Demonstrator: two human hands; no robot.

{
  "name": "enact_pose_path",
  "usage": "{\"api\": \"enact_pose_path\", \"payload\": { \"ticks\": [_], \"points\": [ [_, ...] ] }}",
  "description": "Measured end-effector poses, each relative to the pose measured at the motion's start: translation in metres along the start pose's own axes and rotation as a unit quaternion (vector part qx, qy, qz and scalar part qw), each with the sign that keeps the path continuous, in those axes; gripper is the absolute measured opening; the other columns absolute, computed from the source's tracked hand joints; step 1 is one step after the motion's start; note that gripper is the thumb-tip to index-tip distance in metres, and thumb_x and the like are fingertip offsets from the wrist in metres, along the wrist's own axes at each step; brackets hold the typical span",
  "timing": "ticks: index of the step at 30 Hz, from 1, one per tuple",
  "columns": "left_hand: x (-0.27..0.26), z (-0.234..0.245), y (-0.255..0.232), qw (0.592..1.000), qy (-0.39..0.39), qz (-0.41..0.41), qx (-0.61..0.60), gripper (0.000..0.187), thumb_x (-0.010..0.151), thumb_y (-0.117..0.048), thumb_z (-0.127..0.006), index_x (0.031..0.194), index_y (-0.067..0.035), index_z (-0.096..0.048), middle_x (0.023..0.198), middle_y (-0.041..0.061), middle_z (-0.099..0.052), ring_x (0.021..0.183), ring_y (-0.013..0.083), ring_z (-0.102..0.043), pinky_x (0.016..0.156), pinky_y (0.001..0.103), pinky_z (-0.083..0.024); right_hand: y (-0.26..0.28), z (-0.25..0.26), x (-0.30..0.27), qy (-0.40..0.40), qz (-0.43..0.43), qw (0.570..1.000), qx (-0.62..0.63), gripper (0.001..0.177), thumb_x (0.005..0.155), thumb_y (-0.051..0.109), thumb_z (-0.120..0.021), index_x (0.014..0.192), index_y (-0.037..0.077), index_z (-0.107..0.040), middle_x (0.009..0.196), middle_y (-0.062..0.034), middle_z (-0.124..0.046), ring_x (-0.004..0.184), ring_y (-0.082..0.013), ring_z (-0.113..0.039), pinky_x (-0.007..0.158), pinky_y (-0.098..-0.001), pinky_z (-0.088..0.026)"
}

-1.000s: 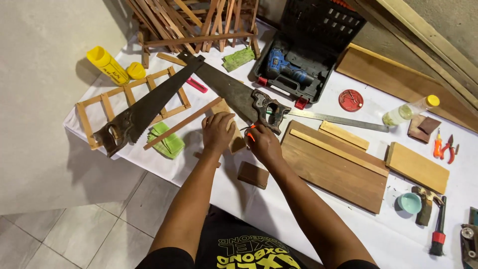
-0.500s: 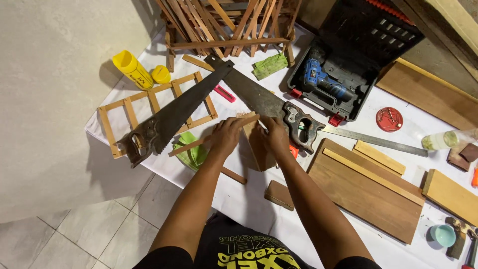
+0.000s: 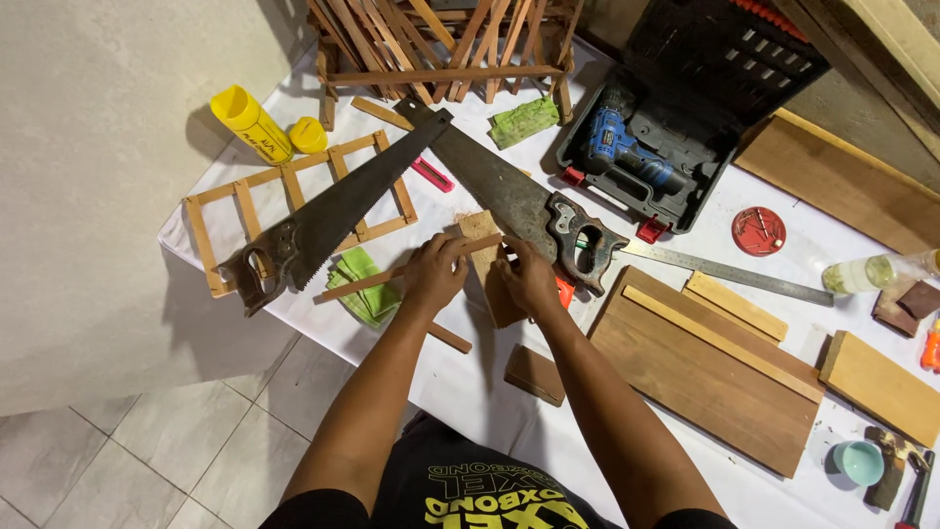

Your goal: The recorder uses a hand saw to cut a small piece of wood, followed by measuring and marking other wood pieces.

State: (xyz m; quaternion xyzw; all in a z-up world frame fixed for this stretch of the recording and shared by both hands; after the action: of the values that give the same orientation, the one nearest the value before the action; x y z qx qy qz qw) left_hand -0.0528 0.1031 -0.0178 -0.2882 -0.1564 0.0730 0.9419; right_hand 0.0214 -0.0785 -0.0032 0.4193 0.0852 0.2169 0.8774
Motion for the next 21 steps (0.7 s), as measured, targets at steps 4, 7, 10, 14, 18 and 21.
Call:
{"api": "enact_pose_path", "payload": {
  "ticks": [4, 7, 10, 14, 18, 21],
  "points": [
    [0.009, 0.020, -0.040, 0.992, -0.094, -0.059, 0.054, 0.039, 0.079, -0.020, -0.074, 0.117, -0.015, -0.067, 0.118, 0.004, -0.063, 0.113, 0.0295, -0.058, 0.098, 0.050, -0.041, -0.003, 0.017, -0.005, -0.002, 0.002, 1.000, 0.002, 0.044, 0.089, 0.018, -0.070, 0.130, 0.007, -0.063, 0.117, -0.0159, -0.068, 0.100, -0.0345, -0.070, 0.085, -0.0416, -0.056],
    [0.016, 0.003, -0.071, 0.992, -0.085, -0.088, 0.023, 0.037, 0.081, -0.022, -0.075, 0.118, -0.023, -0.070, 0.117, 0.000, -0.062, 0.118, 0.0230, -0.057, 0.106, 0.047, -0.034, -0.012, 0.043, -0.019, -0.032, 0.000, 0.999, -0.012, 0.040, 0.089, 0.016, -0.070, 0.128, 0.007, -0.066, 0.118, -0.0161, -0.068, 0.100, -0.0347, -0.070, 0.086, -0.0427, -0.056],
    [0.024, -0.026, -0.110, 0.988, -0.072, -0.130, 0.041, 0.034, 0.087, -0.026, -0.077, 0.120, -0.020, -0.070, 0.117, 0.002, -0.062, 0.116, 0.0250, -0.055, 0.107, 0.048, -0.032, -0.032, 0.075, -0.034, -0.074, 0.006, 0.997, -0.015, 0.036, 0.091, 0.015, -0.069, 0.126, 0.007, -0.069, 0.116, -0.0162, -0.069, 0.100, -0.0346, -0.071, 0.086, -0.0431, -0.056],
    [0.027, -0.055, -0.159, 0.984, -0.036, -0.173, -0.009, 0.036, 0.088, -0.028, -0.077, 0.122, -0.018, -0.069, 0.116, 0.000, -0.064, 0.117, 0.0226, -0.056, 0.108, 0.047, -0.033, -0.058, 0.117, -0.053, -0.107, -0.032, 0.993, -0.041, 0.031, 0.092, 0.020, -0.070, 0.121, 0.010, -0.071, 0.113, -0.0140, -0.070, 0.096, -0.0344, -0.071, 0.083, -0.0434, -0.056],
    [0.032, -0.077, -0.190, 0.983, 0.021, -0.182, -0.001, 0.039, 0.084, -0.029, -0.077, 0.120, -0.014, -0.070, 0.117, 0.002, -0.065, 0.120, 0.0241, -0.056, 0.109, 0.049, -0.032, -0.096, 0.138, -0.065, -0.129, -0.052, 0.983, -0.116, 0.028, 0.089, 0.020, -0.070, 0.116, 0.014, -0.075, 0.110, -0.0115, -0.071, 0.096, -0.0345, -0.068, 0.085, -0.0440, -0.054],
    [0.039, -0.096, -0.193, 0.982, 0.017, -0.188, 0.029, 0.040, 0.085, -0.029, -0.078, 0.121, -0.013, -0.071, 0.118, 0.004, -0.064, 0.118, 0.0251, -0.055, 0.106, 0.050, -0.031, -0.107, 0.145, -0.063, -0.152, -0.005, 0.968, -0.199, 0.025, 0.087, 0.019, -0.071, 0.111, 0.015, -0.077, 0.110, -0.0092, -0.072, 0.099, -0.0356, -0.064, 0.088, -0.0452, -0.052]
  ]
}}
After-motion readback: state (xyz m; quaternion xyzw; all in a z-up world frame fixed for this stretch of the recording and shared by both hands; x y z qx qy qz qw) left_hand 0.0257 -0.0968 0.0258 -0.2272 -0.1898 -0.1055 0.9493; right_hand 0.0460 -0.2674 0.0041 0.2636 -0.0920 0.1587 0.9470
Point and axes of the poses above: each hand's wrist, its own x-axis towards the middle knuckle, its own z-axis out of the back of the hand, y = z × x, the point moved 4 cm from there along x, towards the middle knuckle
